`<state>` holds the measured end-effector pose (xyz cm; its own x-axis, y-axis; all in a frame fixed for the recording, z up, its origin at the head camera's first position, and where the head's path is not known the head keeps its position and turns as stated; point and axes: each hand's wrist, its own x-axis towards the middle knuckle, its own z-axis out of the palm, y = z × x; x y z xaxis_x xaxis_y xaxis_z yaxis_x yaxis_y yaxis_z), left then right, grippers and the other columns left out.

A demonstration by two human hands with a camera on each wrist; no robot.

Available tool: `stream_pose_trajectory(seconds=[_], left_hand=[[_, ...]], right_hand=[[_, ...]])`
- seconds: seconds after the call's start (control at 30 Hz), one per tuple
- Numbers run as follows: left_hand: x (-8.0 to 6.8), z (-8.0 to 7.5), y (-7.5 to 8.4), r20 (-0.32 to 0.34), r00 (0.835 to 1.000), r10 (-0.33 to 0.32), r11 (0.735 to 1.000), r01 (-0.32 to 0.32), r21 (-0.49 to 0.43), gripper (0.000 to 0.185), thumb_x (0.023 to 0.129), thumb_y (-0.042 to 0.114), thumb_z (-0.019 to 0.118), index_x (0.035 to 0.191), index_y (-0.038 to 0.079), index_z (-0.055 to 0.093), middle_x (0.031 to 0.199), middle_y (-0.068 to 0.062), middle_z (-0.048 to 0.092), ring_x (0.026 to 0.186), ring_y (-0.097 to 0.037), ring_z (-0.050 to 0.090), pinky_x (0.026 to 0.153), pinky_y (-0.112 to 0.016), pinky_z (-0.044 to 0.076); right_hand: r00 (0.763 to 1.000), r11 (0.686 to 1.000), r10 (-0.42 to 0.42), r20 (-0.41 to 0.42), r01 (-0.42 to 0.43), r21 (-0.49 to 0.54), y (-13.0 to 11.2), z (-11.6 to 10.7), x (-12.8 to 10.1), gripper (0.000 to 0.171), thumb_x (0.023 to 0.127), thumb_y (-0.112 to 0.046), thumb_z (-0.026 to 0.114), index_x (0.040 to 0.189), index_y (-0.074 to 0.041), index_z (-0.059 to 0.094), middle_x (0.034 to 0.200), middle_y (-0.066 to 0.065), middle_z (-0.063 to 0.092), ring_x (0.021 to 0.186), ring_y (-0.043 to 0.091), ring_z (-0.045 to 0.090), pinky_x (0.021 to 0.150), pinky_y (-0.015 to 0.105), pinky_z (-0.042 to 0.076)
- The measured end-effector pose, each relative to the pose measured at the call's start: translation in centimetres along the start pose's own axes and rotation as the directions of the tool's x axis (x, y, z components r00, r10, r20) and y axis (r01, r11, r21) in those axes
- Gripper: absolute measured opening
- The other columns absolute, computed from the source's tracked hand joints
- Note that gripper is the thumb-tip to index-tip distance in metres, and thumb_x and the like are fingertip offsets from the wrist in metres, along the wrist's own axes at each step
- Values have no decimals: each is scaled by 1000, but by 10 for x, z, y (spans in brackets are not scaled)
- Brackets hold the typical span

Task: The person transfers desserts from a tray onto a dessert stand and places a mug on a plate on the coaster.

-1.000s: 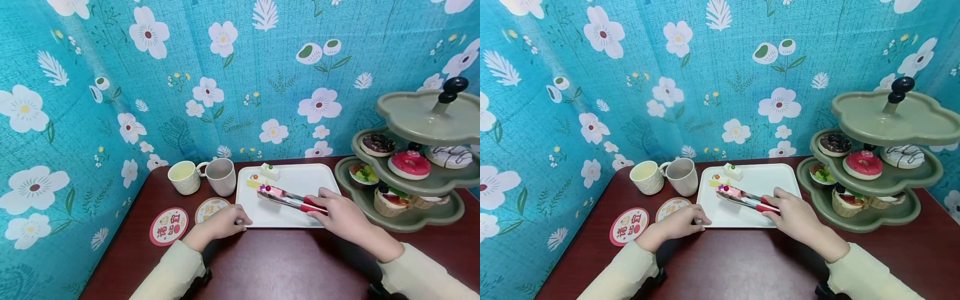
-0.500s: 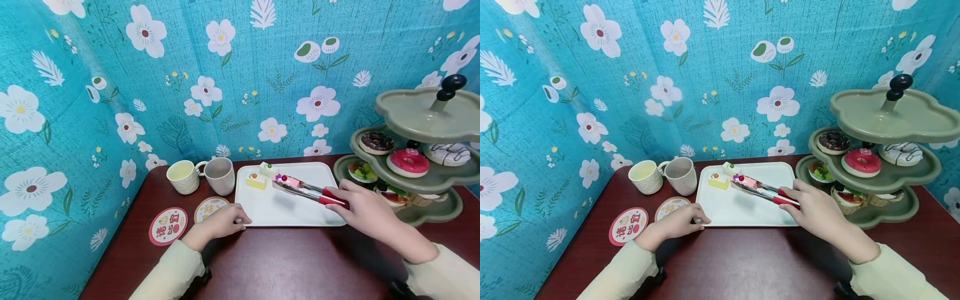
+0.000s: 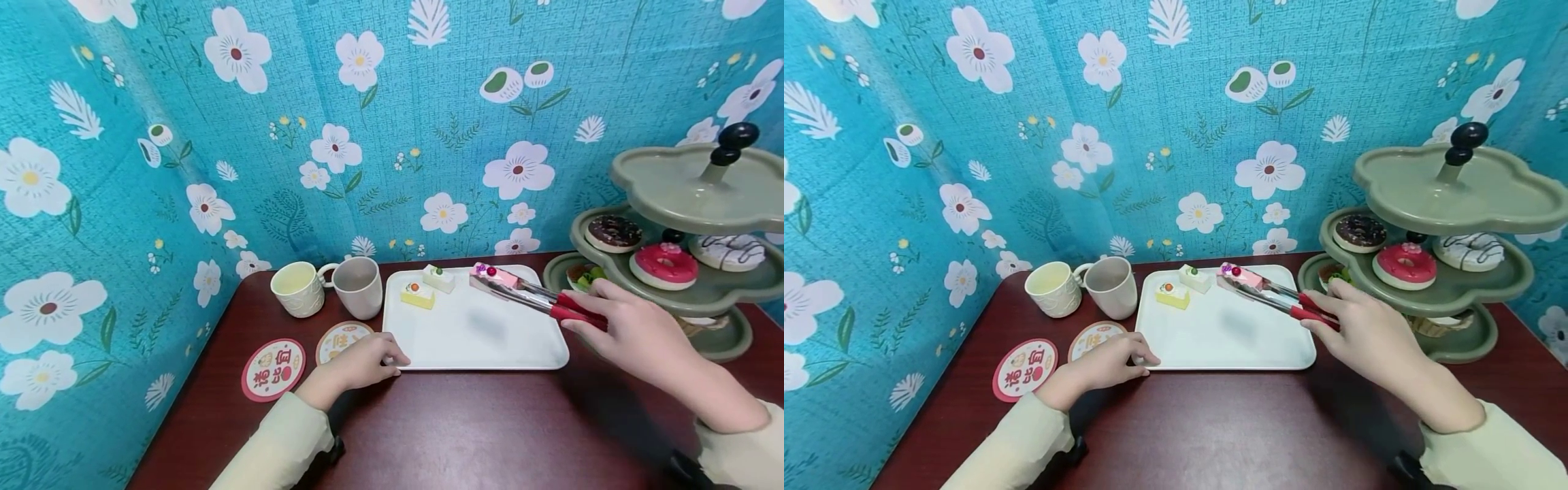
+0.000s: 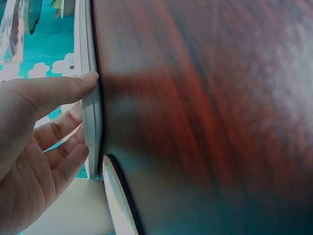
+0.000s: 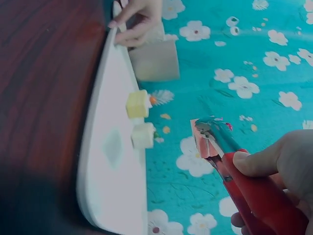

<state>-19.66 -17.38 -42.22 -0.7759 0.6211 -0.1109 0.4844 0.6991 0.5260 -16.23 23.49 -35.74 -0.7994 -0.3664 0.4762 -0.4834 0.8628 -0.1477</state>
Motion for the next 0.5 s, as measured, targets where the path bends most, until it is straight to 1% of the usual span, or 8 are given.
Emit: stream_pose_trajectory(seconds=[0.07, 0.17, 0.33, 0.4, 0.5], left_hand=[[0, 0, 0, -1, 1000, 1, 1000, -1, 2, 17, 91, 3, 76, 106, 8, 81, 98, 1, 66, 93, -12, 63, 84, -25, 53], [0, 0, 0, -1, 1000, 1, 1000, -1, 3, 17, 91, 3, 76, 107, 8, 81, 99, 1, 66, 94, -12, 63, 84, -25, 53], [0, 1, -1, -4, 1000, 4, 1000, -4, 0, 18, 90, 2, 75, 106, 8, 80, 98, 0, 66, 93, -13, 63, 84, -26, 53], [0, 1, -1, -6, 1000, 9, 1000, -9, 2, 18, 90, 1, 76, 106, 7, 80, 98, 0, 66, 93, -14, 63, 84, -26, 53], [0, 1, -1, -9, 1000, 15, 1000, -15, 4, 18, 90, 1, 76, 106, 7, 80, 98, 0, 66, 93, -14, 63, 84, -26, 53]], right_hand=[[1000, 1000, 18, -3, -18, -9, 3, -5, 0, 58, 70, -20, 92, 120, 3, 73, 84, 0, 49, 62, 12, 37, 48, 27, 28], [998, 998, 57, 13, -56, -31, 5, -11, 0, 61, 69, -22, 93, 120, 4, 72, 82, 2, 49, 61, 13, 36, 49, 28, 28], [998, 995, 66, 17, -65, -81, 8, -23, 2, 60, 69, -22, 92, 119, 5, 72, 82, 5, 47, 61, 16, 38, 49, 29, 30], [997, 992, 75, 24, -72, -100, 10, -29, 3, 59, 71, -22, 91, 119, 6, 72, 85, 9, 49, 62, 20, 42, 48, 31, 33], [992, 986, 112, 54, -105, -126, 10, -38, 5, 59, 74, -22, 90, 121, 7, 70, 91, 17, 51, 66, 26, 48, 47, 35, 40]])
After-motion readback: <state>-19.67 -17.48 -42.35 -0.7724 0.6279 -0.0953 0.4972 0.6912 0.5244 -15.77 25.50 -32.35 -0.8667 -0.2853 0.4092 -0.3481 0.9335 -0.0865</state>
